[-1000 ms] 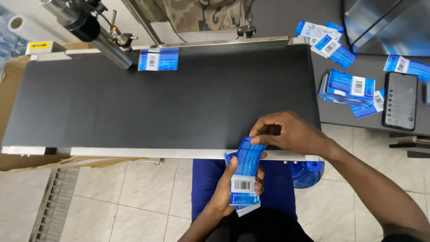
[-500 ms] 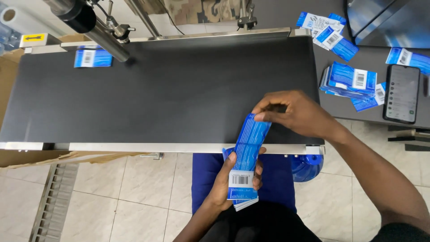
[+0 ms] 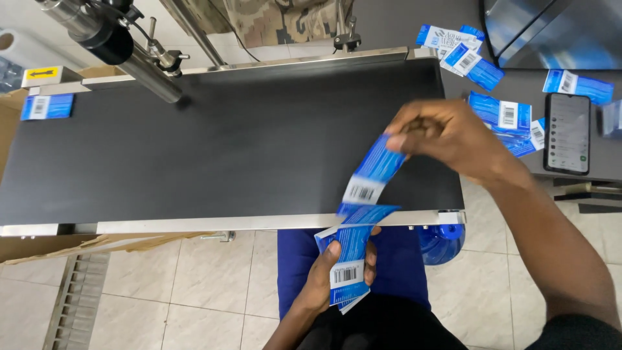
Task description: A person is manually placing blue labels onto a moving conveyor belt, picking them one by one from a stack held in their other hand.
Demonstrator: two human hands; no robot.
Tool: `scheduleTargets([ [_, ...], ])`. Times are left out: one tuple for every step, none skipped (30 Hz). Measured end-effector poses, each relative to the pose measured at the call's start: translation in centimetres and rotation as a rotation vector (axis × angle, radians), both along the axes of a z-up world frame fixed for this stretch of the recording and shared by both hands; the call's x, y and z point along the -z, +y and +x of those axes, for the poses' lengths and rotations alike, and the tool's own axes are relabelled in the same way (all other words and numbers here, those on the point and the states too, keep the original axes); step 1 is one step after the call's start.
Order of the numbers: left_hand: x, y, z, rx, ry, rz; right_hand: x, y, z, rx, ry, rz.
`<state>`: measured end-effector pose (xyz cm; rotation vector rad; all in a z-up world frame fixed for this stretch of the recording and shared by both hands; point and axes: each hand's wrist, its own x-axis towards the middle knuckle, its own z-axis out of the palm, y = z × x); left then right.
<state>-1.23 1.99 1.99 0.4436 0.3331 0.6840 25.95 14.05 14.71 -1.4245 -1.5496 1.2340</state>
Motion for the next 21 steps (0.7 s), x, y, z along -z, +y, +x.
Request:
scheduleTargets([
  [0.1, 0.0, -0.1, 0.000, -0.003, 0.003, -0.1, 0.6, 0.3, 0.000, -0.003, 0.003],
  [0.1, 0.0, -0.1, -0.010, 0.010, 0.019, -0.1, 1.1, 0.7, 0.083, -0.119, 0.064],
  [0.2, -0.1, -0.2, -0.016, 0.025, 0.034, -0.2, 1.5, 1.1, 0.170, -0.233, 0.123],
  [0.1, -0.3, -0.2, -0.012, 0.022, 0.036, 2.5, 3.3, 2.1, 0.174, -0.236, 0.125],
  [0.1, -0.3, -0.3, -0.028, 0.018, 0.024, 5.1, 5.0, 3.3, 0.230, -0.217, 0.214],
  [0.1, -0.4, -0.3, -0.044, 0.014, 0.012, 7.7, 6.6, 4.6, 0.285, -0.199, 0.304],
  [0.0, -0.6, -0.5, -0.033, 0.014, 0.011, 9.0, 7.3, 4.9, 0.296, -0.200, 0.303],
  [-0.2, -0.7, -0.6, -0.055, 0.010, 0.003, 10.3, 8.1, 5.3, 0.401, -0.147, 0.229],
  [-0.2, -0.5, -0.5, -0.079, 0.002, 0.001, 11.4, 9.2, 5.8, 0.504, -0.095, 0.163],
  [0.0, -0.4, -0.8, -0.069, -0.001, 0.008, 12.3, 9.7, 6.5, 0.514, -0.097, 0.170],
  [0.2, -0.5, -1.0, -0.069, -0.003, -0.002, 13.4, 10.2, 7.1, 0.545, -0.118, 0.285],
  [0.4, -0.6, -1.2, -0.068, -0.004, -0.013, 14.4, 10.8, 7.6, 0.574, -0.139, 0.400],
  [0.4, -0.6, -1.3, -0.060, -0.001, -0.014, 15.4, 11.5, 8.1, 0.582, -0.139, 0.398],
  [0.5, -0.6, -1.4, -0.067, 0.007, 0.005, 16.4, 12.2, 8.6, 0.567, -0.277, 0.478],
  [0.5, -0.5, -1.3, -0.074, 0.014, 0.026, 17.3, 12.9, 9.3, 0.549, -0.416, 0.558],
  [0.5, -0.4, -1.4, -0.066, 0.015, 0.026, 16.8, 12.8, 8.8, 0.557, -0.418, 0.556],
  [0.4, -0.4, -1.3, -0.066, 0.007, 0.018, 16.2, 12.8, 8.2, 0.516, -0.493, 0.543],
  [0.4, -0.4, -1.2, -0.066, 0.000, 0.009, 15.5, 12.8, 7.6, 0.475, -0.569, 0.528],
  [0.3, -0.4, -1.1, -0.064, 0.000, 0.010, 15.3, 12.7, 7.4, 0.477, -0.569, 0.528],
  [0.2, -0.4, -1.1, -0.071, 0.010, 0.020, 15.0, 12.7, 7.2, 0.477, -0.703, 0.503],
  [0.2, -0.3, -1.0, -0.079, 0.018, 0.031, 14.7, 12.7, 6.9, 0.475, -0.838, 0.477],
])
